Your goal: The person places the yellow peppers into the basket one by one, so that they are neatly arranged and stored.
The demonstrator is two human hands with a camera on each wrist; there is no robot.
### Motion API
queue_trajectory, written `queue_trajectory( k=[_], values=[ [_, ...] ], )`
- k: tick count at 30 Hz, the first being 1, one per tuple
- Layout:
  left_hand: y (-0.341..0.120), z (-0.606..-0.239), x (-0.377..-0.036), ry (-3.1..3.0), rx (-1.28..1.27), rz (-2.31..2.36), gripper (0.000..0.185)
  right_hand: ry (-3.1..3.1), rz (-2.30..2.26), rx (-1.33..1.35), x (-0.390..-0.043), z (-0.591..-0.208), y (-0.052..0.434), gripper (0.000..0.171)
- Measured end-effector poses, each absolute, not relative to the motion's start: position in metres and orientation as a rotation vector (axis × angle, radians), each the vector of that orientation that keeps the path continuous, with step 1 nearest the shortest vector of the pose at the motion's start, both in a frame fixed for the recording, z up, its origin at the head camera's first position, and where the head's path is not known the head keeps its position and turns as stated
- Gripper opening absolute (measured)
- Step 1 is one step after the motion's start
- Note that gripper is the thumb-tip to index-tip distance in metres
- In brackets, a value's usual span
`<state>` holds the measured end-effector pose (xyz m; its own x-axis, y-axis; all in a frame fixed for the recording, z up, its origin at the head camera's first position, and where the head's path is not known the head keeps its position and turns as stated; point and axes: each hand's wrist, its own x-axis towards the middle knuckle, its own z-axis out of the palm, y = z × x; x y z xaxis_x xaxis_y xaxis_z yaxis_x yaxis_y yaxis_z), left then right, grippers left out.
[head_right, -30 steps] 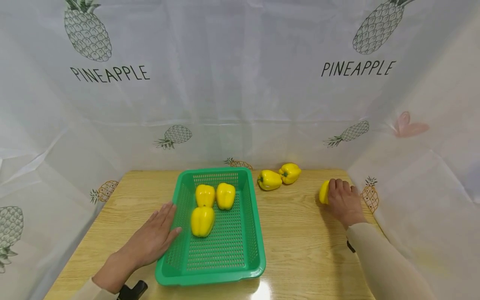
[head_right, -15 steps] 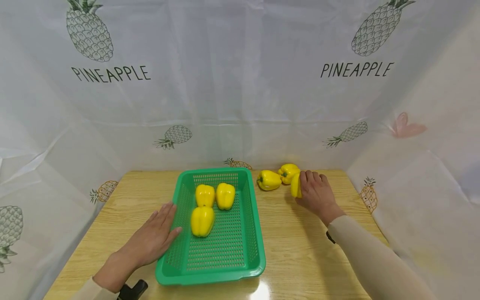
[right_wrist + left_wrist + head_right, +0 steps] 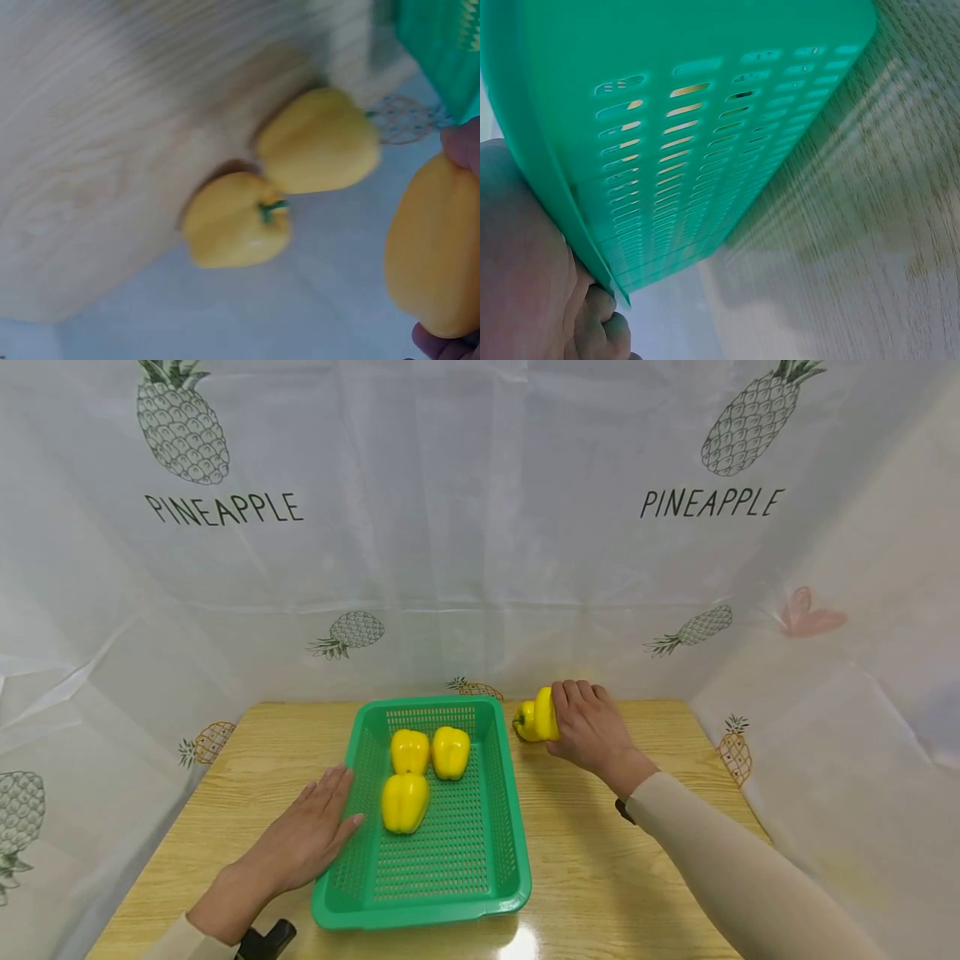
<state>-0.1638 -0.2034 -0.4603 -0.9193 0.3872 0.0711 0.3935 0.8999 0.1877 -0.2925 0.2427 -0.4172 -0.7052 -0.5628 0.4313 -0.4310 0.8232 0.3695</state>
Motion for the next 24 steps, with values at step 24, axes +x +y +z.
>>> queue_trajectory(
  k=[24],
  values=[
    [-0.203, -0.46, -0.164, -3.021, -0.615, -0.306, 0.071, -2.408, -0.236, 0.927, -0.252, -0.409, 0.127, 0.088]
  ],
)
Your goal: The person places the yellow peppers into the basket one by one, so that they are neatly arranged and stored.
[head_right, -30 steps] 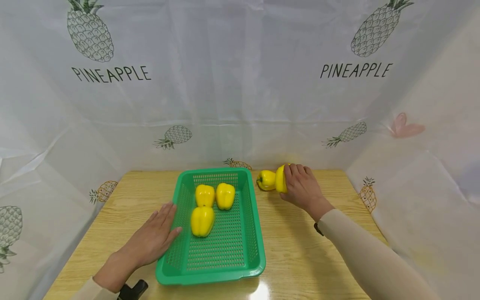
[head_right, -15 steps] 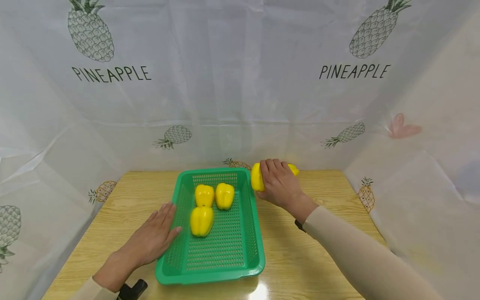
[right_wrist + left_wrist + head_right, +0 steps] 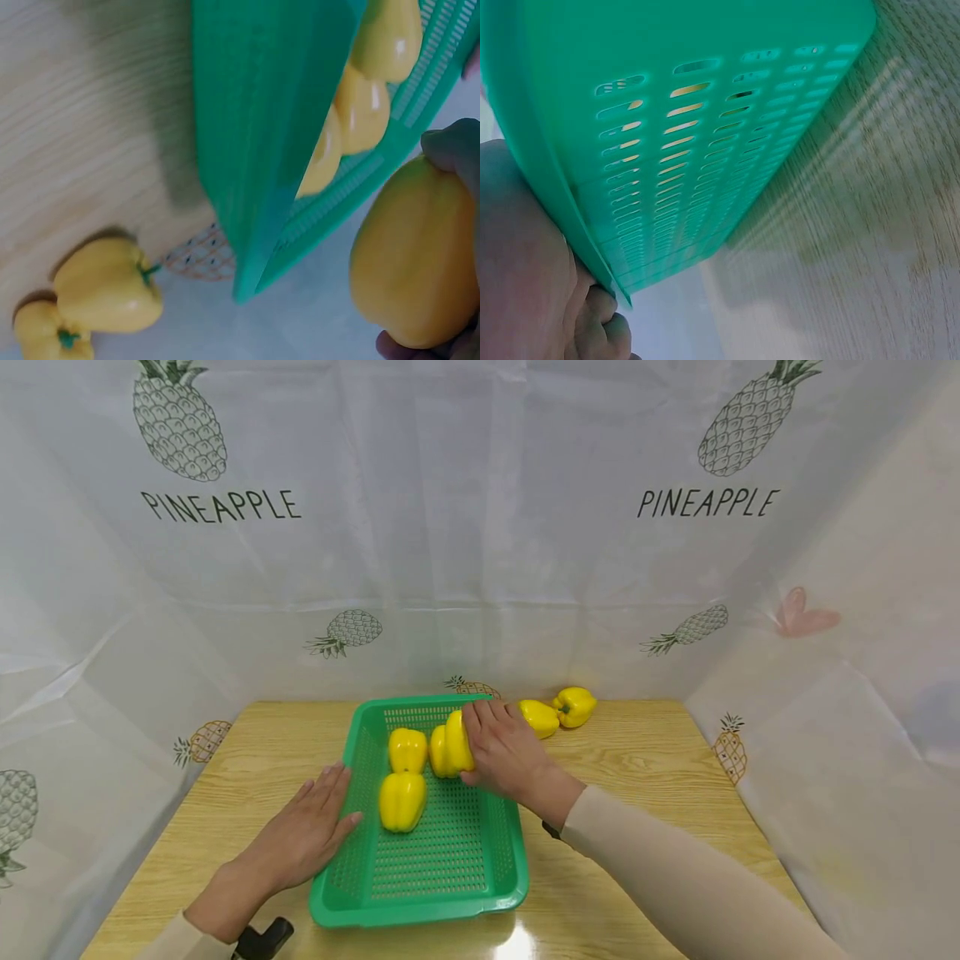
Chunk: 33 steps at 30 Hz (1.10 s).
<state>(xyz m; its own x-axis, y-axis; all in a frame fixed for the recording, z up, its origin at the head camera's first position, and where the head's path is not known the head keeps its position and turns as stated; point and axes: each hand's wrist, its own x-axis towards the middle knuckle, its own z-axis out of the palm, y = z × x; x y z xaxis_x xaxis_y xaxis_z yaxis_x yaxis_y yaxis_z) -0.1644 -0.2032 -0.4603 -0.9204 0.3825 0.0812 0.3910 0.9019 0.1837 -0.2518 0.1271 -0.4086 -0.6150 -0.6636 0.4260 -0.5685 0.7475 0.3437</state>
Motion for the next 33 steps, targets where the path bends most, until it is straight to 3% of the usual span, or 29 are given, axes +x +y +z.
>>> queue_trajectory(
  k=[9, 22, 33],
  values=[
    [-0.203, -0.459, -0.165, -3.016, -0.617, -0.292, 0.071, -2.538, -0.269, 0.973, -0.245, -0.424, 0.109, 0.097],
    [-0.204, -0.461, -0.166, -3.022, -0.627, -0.293, 0.071, -2.67, -0.351, 1.022, -0.238, -0.446, 0.102, 0.084],
    [-0.203, -0.461, -0.167, -3.029, -0.624, -0.299, 0.071, -2.716, -0.369, 1.063, -0.238, -0.465, 0.097, 0.084]
  ],
)
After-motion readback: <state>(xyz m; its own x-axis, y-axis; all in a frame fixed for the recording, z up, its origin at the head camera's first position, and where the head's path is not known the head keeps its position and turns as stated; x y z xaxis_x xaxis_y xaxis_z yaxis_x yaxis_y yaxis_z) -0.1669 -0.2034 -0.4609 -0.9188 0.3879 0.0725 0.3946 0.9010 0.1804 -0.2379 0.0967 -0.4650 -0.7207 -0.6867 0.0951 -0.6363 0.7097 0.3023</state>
